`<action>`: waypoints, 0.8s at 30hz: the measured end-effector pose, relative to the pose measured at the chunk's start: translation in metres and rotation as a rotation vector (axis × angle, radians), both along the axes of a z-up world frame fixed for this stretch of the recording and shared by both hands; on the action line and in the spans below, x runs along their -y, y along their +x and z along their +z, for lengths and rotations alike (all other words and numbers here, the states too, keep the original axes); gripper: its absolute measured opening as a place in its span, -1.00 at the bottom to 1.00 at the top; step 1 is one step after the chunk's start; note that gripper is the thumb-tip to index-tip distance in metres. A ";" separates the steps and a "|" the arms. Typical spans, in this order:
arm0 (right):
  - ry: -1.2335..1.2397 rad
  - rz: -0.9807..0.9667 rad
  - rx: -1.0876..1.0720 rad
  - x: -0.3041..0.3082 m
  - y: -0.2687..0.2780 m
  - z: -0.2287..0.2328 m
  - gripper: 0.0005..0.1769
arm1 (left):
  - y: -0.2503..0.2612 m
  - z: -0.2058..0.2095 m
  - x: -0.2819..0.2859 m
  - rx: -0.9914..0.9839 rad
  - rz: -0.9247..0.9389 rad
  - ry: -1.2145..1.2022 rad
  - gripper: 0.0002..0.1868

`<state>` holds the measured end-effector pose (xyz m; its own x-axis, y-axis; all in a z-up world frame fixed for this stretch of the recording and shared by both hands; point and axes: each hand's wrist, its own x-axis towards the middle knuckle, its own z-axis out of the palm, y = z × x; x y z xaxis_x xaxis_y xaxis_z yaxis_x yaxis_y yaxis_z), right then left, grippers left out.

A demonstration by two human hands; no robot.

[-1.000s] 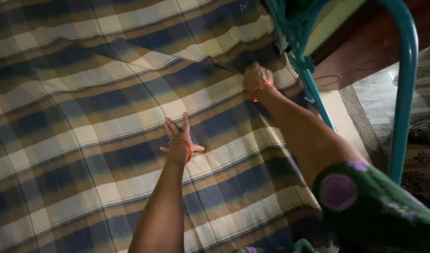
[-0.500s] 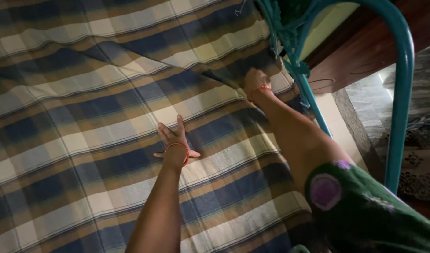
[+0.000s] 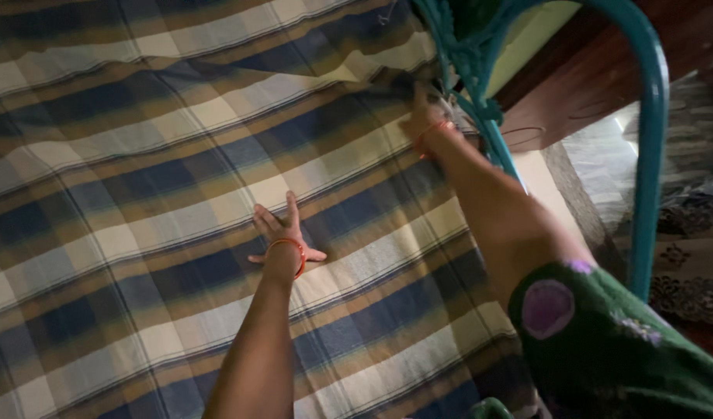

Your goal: The person makes a bed by spreading out a plaid bedsheet over a floral mattress and then tucking the edges of the sheet under the mattress along the sides of the bed frame.

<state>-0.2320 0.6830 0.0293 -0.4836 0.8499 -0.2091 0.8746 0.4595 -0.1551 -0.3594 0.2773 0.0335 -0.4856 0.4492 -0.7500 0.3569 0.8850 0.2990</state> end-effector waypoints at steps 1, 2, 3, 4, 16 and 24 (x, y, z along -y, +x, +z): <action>-0.071 -0.111 -0.150 0.030 0.003 0.007 -0.10 | -0.002 0.000 -0.002 0.001 -0.010 0.008 0.72; 0.131 0.231 0.224 0.062 0.005 0.012 -0.19 | -0.004 0.000 -0.005 0.010 0.014 -0.014 0.75; 0.322 0.567 0.604 0.097 0.015 0.013 -0.24 | -0.006 0.001 -0.009 0.017 0.036 -0.034 0.78; 0.424 0.598 0.374 0.138 0.031 0.008 -0.64 | -0.006 0.000 -0.009 0.016 0.025 -0.025 0.78; 0.287 0.177 -0.271 0.194 0.211 0.040 -0.19 | 0.048 -0.096 -0.006 -0.321 -0.051 0.009 0.40; 0.014 0.255 -0.091 0.285 0.280 0.089 -0.15 | 0.254 -0.084 -0.022 -0.174 -0.480 0.712 -0.37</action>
<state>0.0477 0.3978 0.1179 -0.6991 0.7004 -0.1441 0.7127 0.6661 -0.2201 -0.1054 0.2997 -0.0507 -0.2051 0.9678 -0.1462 0.7350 0.2510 0.6299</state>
